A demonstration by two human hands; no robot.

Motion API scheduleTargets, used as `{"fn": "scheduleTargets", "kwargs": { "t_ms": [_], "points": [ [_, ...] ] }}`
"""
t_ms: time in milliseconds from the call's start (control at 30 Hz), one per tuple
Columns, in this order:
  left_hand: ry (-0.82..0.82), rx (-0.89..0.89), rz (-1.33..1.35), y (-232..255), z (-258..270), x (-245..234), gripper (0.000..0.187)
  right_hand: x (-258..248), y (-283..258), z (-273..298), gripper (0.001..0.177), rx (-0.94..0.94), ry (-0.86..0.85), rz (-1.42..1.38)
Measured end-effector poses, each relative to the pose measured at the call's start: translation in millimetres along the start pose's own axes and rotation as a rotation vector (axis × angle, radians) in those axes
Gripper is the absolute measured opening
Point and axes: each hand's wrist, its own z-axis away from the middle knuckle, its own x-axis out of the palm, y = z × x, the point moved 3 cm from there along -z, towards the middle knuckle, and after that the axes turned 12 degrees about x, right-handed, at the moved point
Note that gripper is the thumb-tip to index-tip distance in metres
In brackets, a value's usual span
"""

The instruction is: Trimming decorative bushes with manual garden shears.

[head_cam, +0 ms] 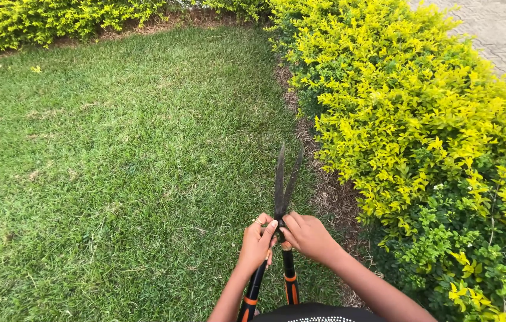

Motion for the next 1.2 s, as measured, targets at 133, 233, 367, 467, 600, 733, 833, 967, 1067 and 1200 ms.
{"fn": "scheduleTargets", "kwargs": {
  "t_ms": [133,233,367,467,600,733,833,967,1067,1200],
  "points": [
    [-0.025,0.049,-0.05,1,1,7,0.009,5,1,7,0.021,-0.047,0.113,0.066],
    [-0.019,0.123,-0.129,9,7,11,0.011,1,-8,9,0.015,0.257,0.083,-0.34],
    [0.003,0.27,-0.355,19,14,18,0.017,25,-7,25,0.017,0.548,0.005,-0.863],
    [0.027,0.42,-0.484,33,26,23,0.017,60,8,49,0.024,0.973,-0.149,-1.506],
    [0.093,0.647,-0.64,39,38,26,0.022,49,11,62,0.033,0.868,-0.237,-1.594],
    [0.142,0.875,-0.78,49,48,31,0.022,3,-4,62,0.023,0.539,0.064,-0.744],
    [0.067,0.903,-0.809,56,52,37,0.021,-26,-22,52,0.014,0.349,0.19,-0.624],
    [0.041,0.871,-0.826,35,52,40,0.024,-24,-25,56,0.017,0.349,0.212,-0.649],
    [0.016,0.832,-0.821,27,52,42,0.025,-12,-21,65,0.022,0.409,0.25,-0.728],
    [0.0,0.735,-0.771,34,52,41,0.02,14,-9,79,0.028,0.717,0.076,-1.207]
  ]
}}
